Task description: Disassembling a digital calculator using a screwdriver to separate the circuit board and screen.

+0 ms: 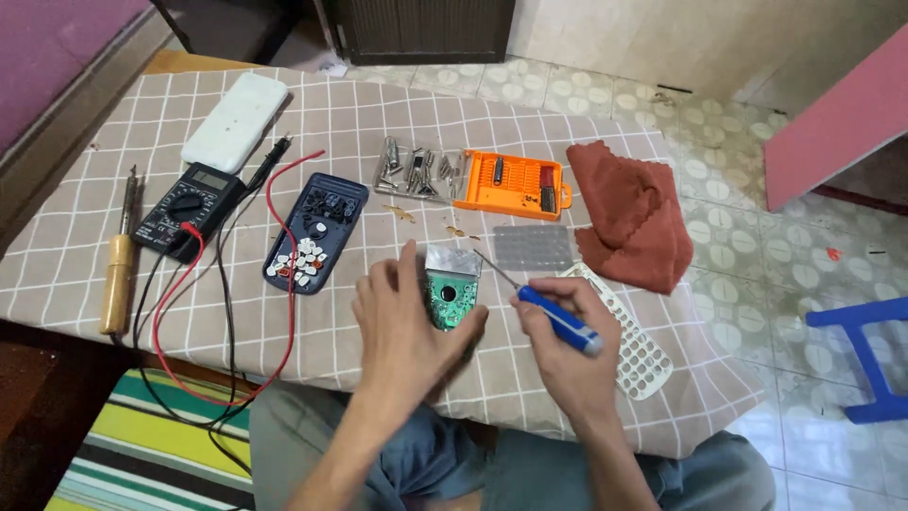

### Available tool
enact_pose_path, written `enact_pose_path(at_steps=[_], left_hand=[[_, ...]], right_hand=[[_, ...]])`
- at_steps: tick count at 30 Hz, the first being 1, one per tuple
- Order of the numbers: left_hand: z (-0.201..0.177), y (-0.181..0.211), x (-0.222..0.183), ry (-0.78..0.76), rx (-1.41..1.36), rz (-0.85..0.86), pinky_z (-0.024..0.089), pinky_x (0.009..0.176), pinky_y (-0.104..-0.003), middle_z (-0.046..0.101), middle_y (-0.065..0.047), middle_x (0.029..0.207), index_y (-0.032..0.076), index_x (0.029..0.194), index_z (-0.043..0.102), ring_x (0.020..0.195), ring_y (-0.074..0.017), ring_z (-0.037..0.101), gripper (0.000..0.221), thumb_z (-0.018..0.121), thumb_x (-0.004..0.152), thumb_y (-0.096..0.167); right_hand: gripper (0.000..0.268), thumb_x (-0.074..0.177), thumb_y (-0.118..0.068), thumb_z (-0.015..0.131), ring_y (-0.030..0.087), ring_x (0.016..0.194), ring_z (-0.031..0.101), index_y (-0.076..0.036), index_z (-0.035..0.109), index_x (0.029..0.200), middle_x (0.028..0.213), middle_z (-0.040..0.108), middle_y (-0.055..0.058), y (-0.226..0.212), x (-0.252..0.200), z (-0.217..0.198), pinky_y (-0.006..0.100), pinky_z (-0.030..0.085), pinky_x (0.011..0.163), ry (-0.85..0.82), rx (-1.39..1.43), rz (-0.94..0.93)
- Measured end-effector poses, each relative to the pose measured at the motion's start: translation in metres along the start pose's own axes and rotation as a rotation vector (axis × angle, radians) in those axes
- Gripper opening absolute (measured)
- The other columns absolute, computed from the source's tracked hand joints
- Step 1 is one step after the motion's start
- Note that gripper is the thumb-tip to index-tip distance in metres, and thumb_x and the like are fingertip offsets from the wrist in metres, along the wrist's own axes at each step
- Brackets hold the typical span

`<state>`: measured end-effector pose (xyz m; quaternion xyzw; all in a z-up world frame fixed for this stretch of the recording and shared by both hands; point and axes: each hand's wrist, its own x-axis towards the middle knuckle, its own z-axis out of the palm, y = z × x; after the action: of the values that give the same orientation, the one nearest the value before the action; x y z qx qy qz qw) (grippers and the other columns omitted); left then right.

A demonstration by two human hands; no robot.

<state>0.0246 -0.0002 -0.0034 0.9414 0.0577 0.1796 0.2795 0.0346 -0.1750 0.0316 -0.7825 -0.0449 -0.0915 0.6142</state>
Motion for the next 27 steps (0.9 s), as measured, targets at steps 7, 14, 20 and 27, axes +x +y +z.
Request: enact_pose_path(at_steps=[7,14,20,27], left_hand=[[0.004,0.024,-0.029,0.006,-0.126,-0.109,0.044,0.091,-0.052,0.055,-0.025,0.110,-0.009,0.145,0.042,0.097,-0.0403,0.056,0.092,0.084,0.077,0.037],[-0.014,-0.004,-0.003,-0.034,-0.078,-0.055,0.041,0.089,-0.043,0.060,-0.015,0.111,0.003,0.145,0.048,0.099,-0.0293,0.055,0.082,0.080,0.079,0.039],[-0.010,-0.025,0.016,-0.208,-0.068,-0.076,0.039,0.093,-0.046,0.051,-0.015,0.123,0.007,0.140,0.060,0.108,-0.0324,0.047,0.085,0.086,0.072,0.051],[-0.004,-0.028,0.015,-0.282,-0.039,-0.129,0.037,0.090,-0.047,0.048,-0.015,0.128,0.011,0.141,0.060,0.110,-0.0334,0.045,0.088,0.088,0.071,0.055]], right_hand=[[0.017,0.083,0.002,0.071,0.015,0.071,0.075,0.004,0.068,0.099,0.083,0.080,0.014,0.026,-0.003,0.011,0.022,0.058,0.061,0.007,0.035,0.047],[0.015,0.083,0.006,0.068,0.015,0.056,0.060,0.007,0.067,0.097,0.082,0.081,0.019,0.016,0.015,0.007,0.023,0.047,0.046,0.027,0.074,0.325],[0.021,0.080,-0.003,0.072,0.015,0.069,0.075,0.004,0.069,0.100,0.085,0.084,0.015,0.032,0.023,0.013,0.022,0.059,0.063,-0.054,-0.060,0.167],[0.022,0.070,-0.006,0.077,0.008,0.037,0.059,0.001,0.072,0.090,0.069,0.080,0.010,0.038,0.022,0.016,0.017,0.043,0.034,-0.110,-0.174,-0.014]])
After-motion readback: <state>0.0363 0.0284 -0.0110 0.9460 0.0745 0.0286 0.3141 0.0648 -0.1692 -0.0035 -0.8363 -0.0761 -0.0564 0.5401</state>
